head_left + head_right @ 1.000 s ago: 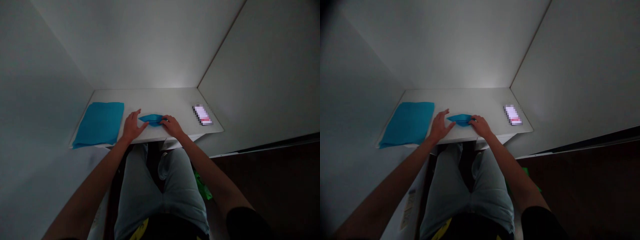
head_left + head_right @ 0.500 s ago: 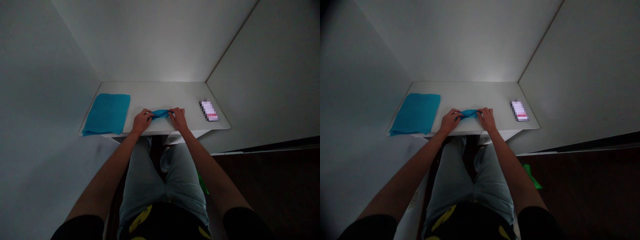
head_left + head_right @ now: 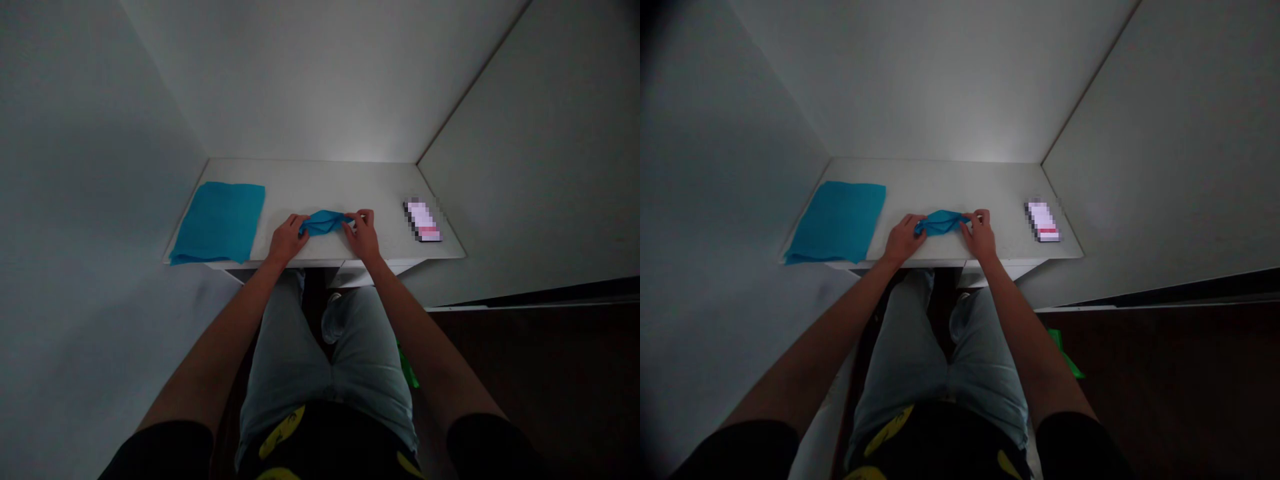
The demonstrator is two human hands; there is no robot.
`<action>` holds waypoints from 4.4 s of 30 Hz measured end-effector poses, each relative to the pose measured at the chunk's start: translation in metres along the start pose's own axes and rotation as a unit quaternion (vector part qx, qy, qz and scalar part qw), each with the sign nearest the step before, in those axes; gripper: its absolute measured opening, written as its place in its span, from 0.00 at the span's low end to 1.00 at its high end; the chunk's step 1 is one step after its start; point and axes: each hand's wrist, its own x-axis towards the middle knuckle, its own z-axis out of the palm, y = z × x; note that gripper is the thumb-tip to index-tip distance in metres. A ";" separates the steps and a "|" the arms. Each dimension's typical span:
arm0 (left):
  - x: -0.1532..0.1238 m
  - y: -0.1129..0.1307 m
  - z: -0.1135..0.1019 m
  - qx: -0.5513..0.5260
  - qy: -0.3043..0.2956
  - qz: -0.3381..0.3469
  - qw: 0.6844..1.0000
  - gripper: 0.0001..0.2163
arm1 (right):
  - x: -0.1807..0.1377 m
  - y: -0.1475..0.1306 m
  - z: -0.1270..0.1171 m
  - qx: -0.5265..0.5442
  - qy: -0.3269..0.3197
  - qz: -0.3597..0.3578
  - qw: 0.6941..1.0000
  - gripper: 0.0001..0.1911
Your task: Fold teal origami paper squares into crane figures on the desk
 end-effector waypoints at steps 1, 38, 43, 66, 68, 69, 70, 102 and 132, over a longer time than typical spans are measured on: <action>0.000 0.000 0.000 -0.001 0.002 -0.002 1.000 0.19 | 0.000 0.000 0.000 -0.008 0.006 0.007 1.000 0.18; 0.021 0.064 -0.037 -0.245 0.179 0.051 0.952 0.08 | 0.002 -0.006 -0.007 0.021 -0.069 -0.020 0.997 0.24; 0.045 0.060 -0.029 -0.318 0.213 -0.036 0.923 0.07 | 0.002 -0.008 -0.008 0.076 -0.100 -0.056 0.991 0.30; 0.023 0.015 0.026 -0.601 -0.024 -0.240 0.762 0.39 | 0.013 0.005 -0.011 0.313 0.097 0.139 0.934 0.41; 0.017 0.016 0.024 -0.605 -0.043 -0.229 0.762 0.40 | 0.013 0.005 -0.012 0.326 0.119 0.139 0.928 0.41; 0.016 0.016 0.024 -0.609 -0.048 -0.226 0.759 0.39 | 0.014 0.005 -0.013 0.335 0.121 0.143 0.923 0.41; 0.016 0.016 0.025 -0.613 -0.048 -0.225 0.756 0.39 | 0.013 0.006 -0.013 0.348 0.118 0.150 0.918 0.41; 0.032 0.059 0.040 -0.756 -0.062 -0.349 0.550 0.19 | 0.013 -0.001 -0.014 0.356 -0.141 0.090 0.919 0.34; 0.052 0.102 0.028 -0.710 -0.133 -0.292 0.627 0.22 | 0.014 0.006 -0.016 0.467 -0.028 0.120 0.876 0.38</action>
